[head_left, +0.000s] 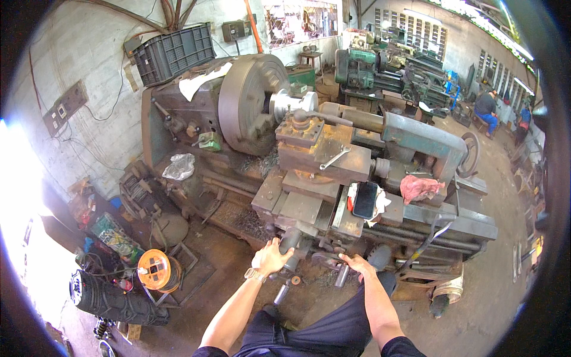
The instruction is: The person operates a metal lathe, using both hands to turn the cross-slide and compound handwheels while the chuck rotates. The operator repeatedly adjusts the tool position and briefly pauses to observe the machining process. No finished part or final placement is shown.
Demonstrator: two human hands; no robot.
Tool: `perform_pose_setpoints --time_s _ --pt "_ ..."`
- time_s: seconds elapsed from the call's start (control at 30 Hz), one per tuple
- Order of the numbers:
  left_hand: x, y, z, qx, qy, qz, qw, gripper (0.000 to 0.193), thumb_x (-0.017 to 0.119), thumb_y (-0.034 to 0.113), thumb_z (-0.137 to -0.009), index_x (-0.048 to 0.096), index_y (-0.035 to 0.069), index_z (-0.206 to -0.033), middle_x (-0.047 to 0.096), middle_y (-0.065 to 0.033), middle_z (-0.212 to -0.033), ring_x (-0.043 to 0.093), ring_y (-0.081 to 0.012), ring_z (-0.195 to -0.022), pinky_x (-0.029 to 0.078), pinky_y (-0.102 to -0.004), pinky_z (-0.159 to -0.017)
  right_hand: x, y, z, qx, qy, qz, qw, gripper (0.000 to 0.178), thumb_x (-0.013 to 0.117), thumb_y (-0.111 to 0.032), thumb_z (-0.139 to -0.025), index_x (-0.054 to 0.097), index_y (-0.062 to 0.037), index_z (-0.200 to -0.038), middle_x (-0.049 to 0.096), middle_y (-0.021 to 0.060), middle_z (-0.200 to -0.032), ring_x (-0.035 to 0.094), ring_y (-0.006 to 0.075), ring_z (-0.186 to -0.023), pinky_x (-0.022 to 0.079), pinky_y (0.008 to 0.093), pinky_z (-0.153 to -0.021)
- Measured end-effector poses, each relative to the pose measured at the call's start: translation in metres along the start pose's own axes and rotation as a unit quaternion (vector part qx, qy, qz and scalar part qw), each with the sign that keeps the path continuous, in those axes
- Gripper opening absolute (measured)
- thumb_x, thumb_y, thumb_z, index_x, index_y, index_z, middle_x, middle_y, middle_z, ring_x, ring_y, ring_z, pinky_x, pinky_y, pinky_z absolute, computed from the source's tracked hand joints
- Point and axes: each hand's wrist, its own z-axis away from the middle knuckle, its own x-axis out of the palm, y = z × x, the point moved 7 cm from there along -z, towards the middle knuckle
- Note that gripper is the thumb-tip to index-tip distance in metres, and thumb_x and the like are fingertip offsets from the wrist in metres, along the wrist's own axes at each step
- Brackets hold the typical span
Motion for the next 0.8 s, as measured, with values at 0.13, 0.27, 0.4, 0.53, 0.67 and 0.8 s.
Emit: perform_pose_setpoints --time_s 0.13,0.27,0.4,0.53,0.67,0.8 --pt "0.001 0.0 -0.001 0.01 0.006 0.003 1.0 0.076 0.059 0.065 -0.09 0.052 0.003 -0.133 0.064 -0.0236 -0.127 0.067 -0.0444 -0.11 0.054 -0.0525 -0.091 -0.002 0.006 -0.004 0.02 0.029 0.024 0.999 0.099 0.055 -0.087 -0.078 0.073 0.0098 -0.091 0.071 0.0305 -0.107 0.065 0.0398 -0.116 0.046 0.0465 -0.102" --pt "0.001 -0.001 -0.001 0.005 0.004 0.002 1.0 0.076 0.06 0.065 -0.09 0.052 0.003 -0.133 0.064 -0.0243 -0.127 0.066 -0.0439 -0.112 0.054 -0.0521 -0.093 -0.001 0.004 -0.002 0.012 0.005 0.018 1.0 0.102 0.053 -0.088 -0.079 0.073 0.0103 -0.098 0.069 0.0324 -0.113 0.063 0.0401 -0.121 0.045 0.0467 -0.104" --pt "0.002 -0.002 -0.002 -0.001 0.0 0.001 1.0 0.075 0.059 0.067 -0.089 0.052 0.008 -0.135 0.063 -0.022 -0.13 0.065 -0.0445 -0.112 0.054 -0.053 -0.091 -0.004 0.005 0.0 0.033 0.023 0.031 0.999 0.104 0.053 -0.087 -0.08 0.071 0.0103 -0.111 0.065 0.0335 -0.125 0.058 0.0403 -0.13 0.044 0.0469 -0.107" --pt "0.008 -0.006 -0.003 -0.004 -0.001 0.005 1.0 0.075 0.059 0.067 -0.089 0.052 0.007 -0.135 0.064 -0.0224 -0.129 0.065 -0.0443 -0.112 0.054 -0.0529 -0.091 -0.002 0.005 -0.001 0.005 0.007 0.019 1.0 0.108 0.052 -0.087 -0.08 0.067 0.0116 -0.119 0.062 0.0336 -0.13 0.055 0.0398 -0.134 0.042 0.0473 -0.109" --pt "0.01 -0.006 -0.007 0.017 0.019 -0.001 1.0 0.075 0.058 0.066 -0.09 0.052 0.006 -0.135 0.064 -0.0224 -0.13 0.065 -0.0436 -0.114 0.054 -0.0522 -0.093 -0.001 0.008 -0.007 0.006 0.011 0.03 0.999 0.11 0.051 -0.088 -0.08 0.065 0.0132 -0.123 0.061 0.0345 -0.131 0.054 0.04 -0.134 0.041 0.047 -0.111" --pt "0.012 -0.009 -0.007 0.009 0.006 -0.001 1.0 0.075 0.059 0.065 -0.09 0.052 0.005 -0.134 0.064 -0.0232 -0.129 0.065 -0.0432 -0.113 0.053 -0.0519 -0.093 0.001 0.013 -0.011 0.009 0.003 0.029 1.0 0.11 0.05 -0.088 -0.08 0.065 0.0126 -0.123 0.061 0.035 -0.131 0.055 0.0405 -0.133 0.041 0.0479 -0.111"
